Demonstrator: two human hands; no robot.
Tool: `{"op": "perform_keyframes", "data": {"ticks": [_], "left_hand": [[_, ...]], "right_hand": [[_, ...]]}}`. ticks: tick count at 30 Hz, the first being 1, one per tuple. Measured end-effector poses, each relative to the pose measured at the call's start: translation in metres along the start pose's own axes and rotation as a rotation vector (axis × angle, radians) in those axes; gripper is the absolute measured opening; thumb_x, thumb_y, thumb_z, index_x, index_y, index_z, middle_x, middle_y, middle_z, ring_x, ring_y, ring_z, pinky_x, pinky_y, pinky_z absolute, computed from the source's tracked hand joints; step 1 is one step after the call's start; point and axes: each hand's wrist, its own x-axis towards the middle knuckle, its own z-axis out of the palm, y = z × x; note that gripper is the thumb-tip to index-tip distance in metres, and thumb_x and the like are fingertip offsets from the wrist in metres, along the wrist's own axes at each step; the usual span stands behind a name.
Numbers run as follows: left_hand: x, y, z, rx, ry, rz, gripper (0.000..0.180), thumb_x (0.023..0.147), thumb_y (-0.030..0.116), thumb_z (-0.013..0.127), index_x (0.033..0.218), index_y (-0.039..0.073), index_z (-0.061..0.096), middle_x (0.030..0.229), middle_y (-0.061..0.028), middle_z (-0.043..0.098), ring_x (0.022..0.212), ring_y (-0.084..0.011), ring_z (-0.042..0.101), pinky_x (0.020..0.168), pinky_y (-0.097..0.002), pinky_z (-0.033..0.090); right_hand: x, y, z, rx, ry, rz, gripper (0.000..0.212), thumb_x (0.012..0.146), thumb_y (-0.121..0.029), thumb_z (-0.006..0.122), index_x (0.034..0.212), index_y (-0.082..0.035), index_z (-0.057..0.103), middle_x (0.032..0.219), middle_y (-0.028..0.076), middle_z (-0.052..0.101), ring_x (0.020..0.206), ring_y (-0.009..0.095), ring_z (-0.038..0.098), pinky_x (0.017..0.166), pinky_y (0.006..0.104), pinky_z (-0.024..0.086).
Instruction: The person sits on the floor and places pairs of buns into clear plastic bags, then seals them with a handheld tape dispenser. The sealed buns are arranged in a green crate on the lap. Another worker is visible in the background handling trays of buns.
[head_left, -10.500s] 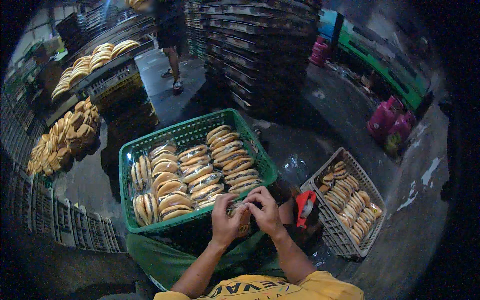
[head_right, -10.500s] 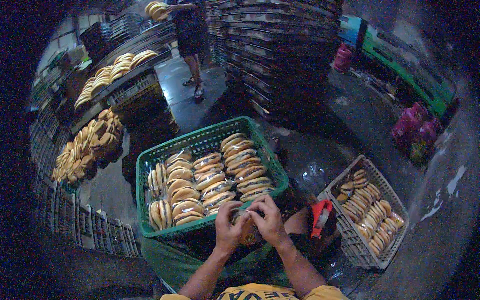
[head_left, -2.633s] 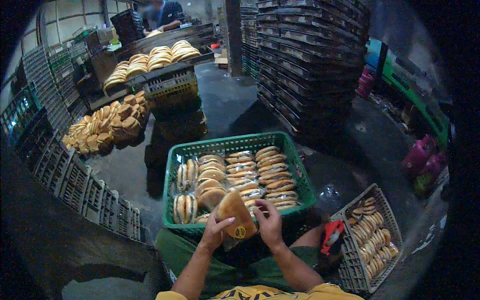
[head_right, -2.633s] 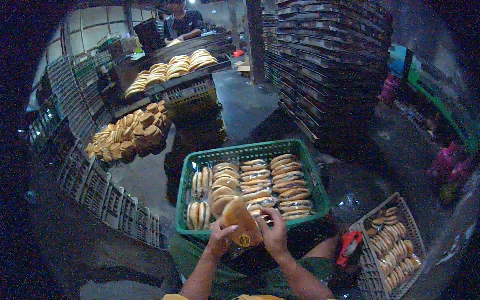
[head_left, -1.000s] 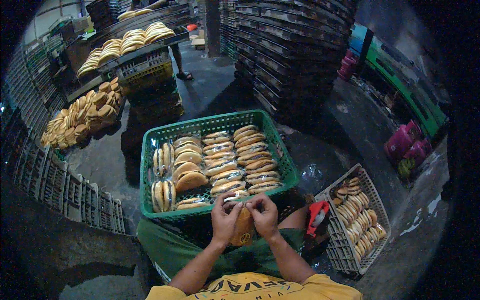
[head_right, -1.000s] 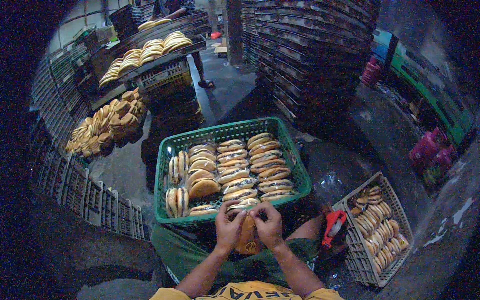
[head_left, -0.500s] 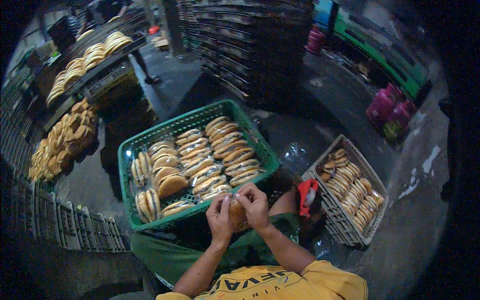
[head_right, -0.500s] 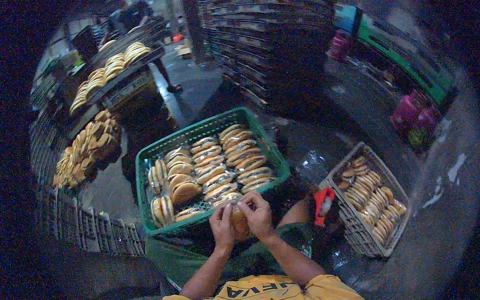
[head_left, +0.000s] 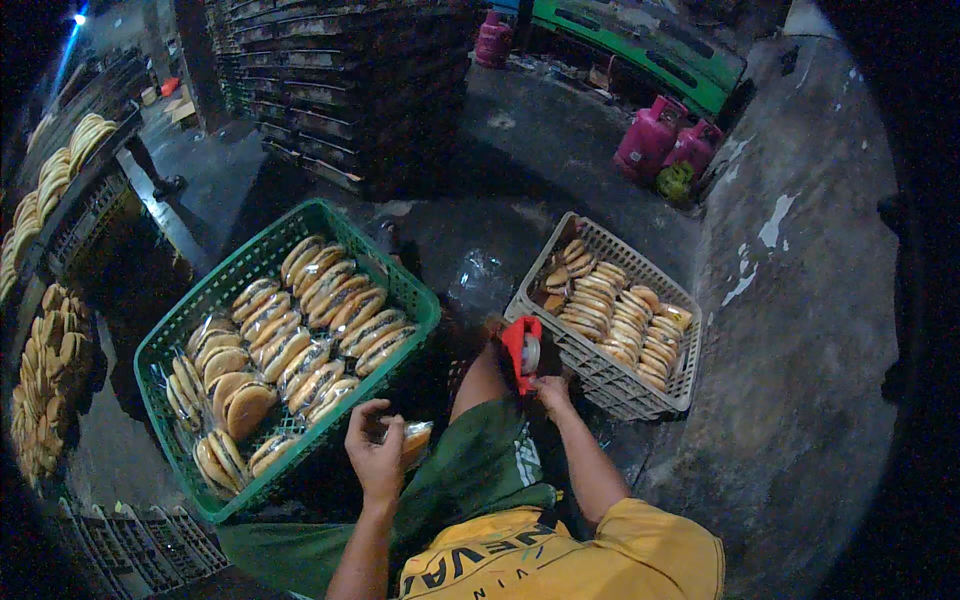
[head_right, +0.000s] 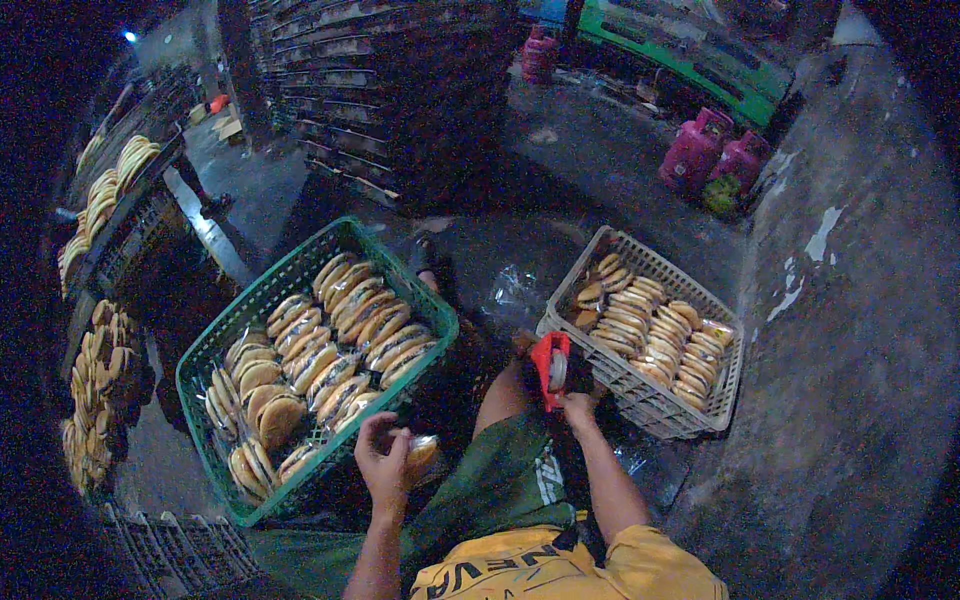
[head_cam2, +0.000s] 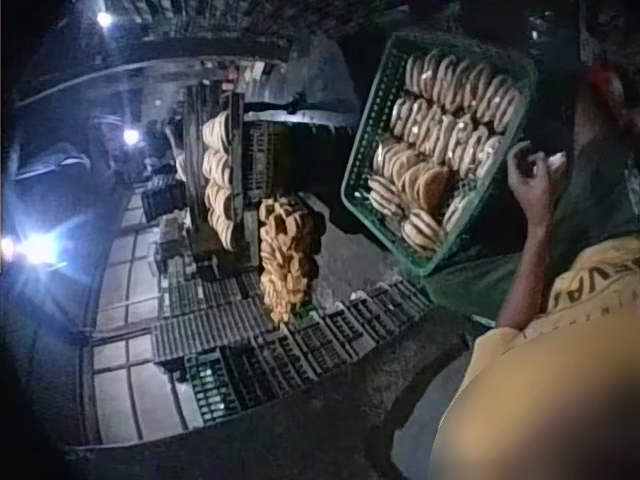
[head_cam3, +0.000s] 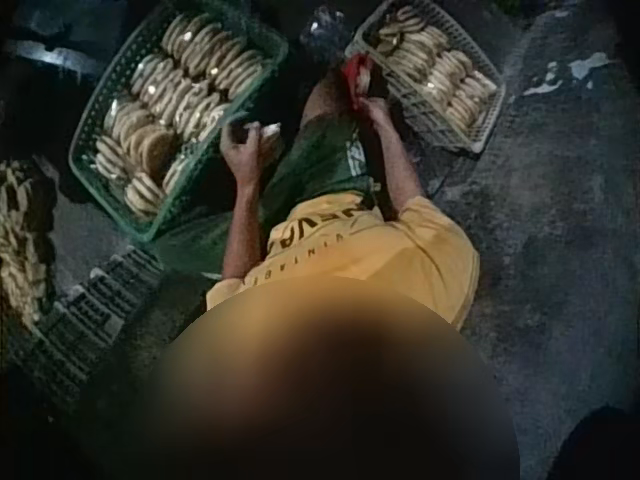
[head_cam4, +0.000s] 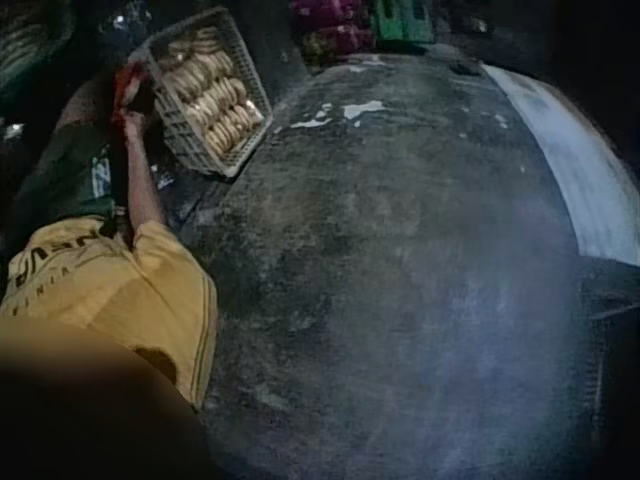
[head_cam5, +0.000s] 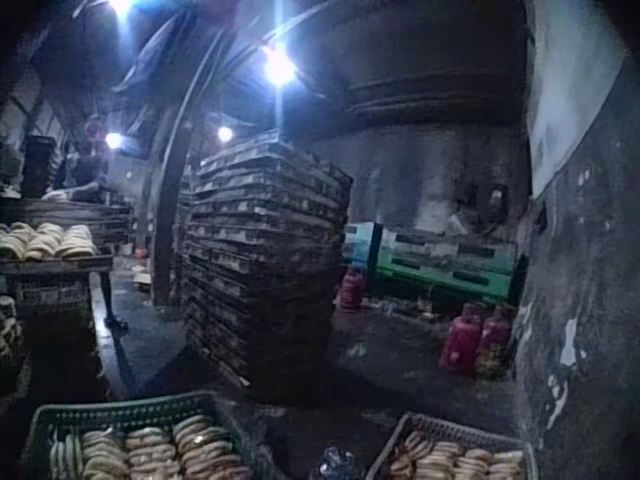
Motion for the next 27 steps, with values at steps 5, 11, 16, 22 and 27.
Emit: {"op": "perform_keyframes", "data": {"ticks": [5,11,16,22,27], "left_hand": [[-0.001,-0.003,-0.002,0.031,0.068,-0.027,0.022,0.088,0.003,0.065,0.109,0.001,0.062,0.094,-0.0033,0.063,0.084,-0.0108,0.059,0.079,-0.0264,0.049],[0.000,-0.007,-0.007,0.138,0.076,0.032,0.025,0.086,0.005,0.068,0.111,0.000,0.064,0.096,-0.0080,0.068,0.086,-0.0146,0.062,0.080,-0.0293,0.050],[-0.006,0.002,0.003,0.255,0.055,0.031,0.024,0.087,0.006,0.067,0.109,0.001,0.065,0.090,-0.0110,0.069,0.081,-0.0163,0.066,0.075,-0.0315,0.053],[-0.006,0.016,-0.025,0.193,0.150,0.081,0.022,0.086,0.004,0.068,0.107,0.000,0.065,0.092,-0.0112,0.069,0.084,-0.0160,0.067,0.076,-0.0308,0.053],[0.001,0.021,-0.076,-0.157,-0.053,0.056,0.043,0.084,0.014,0.076,0.121,0.001,0.057,0.110,-0.0086,0.063,0.102,-0.0163,0.060,0.089,-0.0314,0.049]], "right_hand": [[-0.038,0.009,0.005,-0.113,0.009,-0.071,0.027,0.083,-0.028,0.075,0.073,-0.003,0.072,0.066,0.009,0.064,0.062,0.022,0.062,0.061,0.0400,0.047],[-0.077,-0.071,0.008,-0.350,-0.120,-0.135,0.022,0.081,-0.022,0.075,0.083,0.000,0.072,0.080,0.014,0.070,0.076,0.026,0.067,0.075,0.0372,0.052],[-0.164,-0.194,0.053,0.354,-0.782,-0.492,0.015,0.084,-0.011,0.073,0.093,-0.001,0.067,0.094,0.004,0.065,0.092,0.013,0.061,0.083,0.0299,0.049],[-0.213,-0.266,0.090,0.039,-0.595,-0.869,0.025,0.077,-0.016,0.080,0.096,-0.005,0.067,0.105,0.008,0.063,0.097,0.022,0.062,0.088,0.0335,0.048],[-0.216,-0.286,0.117,0.116,-0.739,-1.020,0.032,0.074,-0.020,0.083,0.093,-0.004,0.064,0.105,0.011,0.064,0.097,0.025,0.062,0.088,0.0351,0.049]]}}
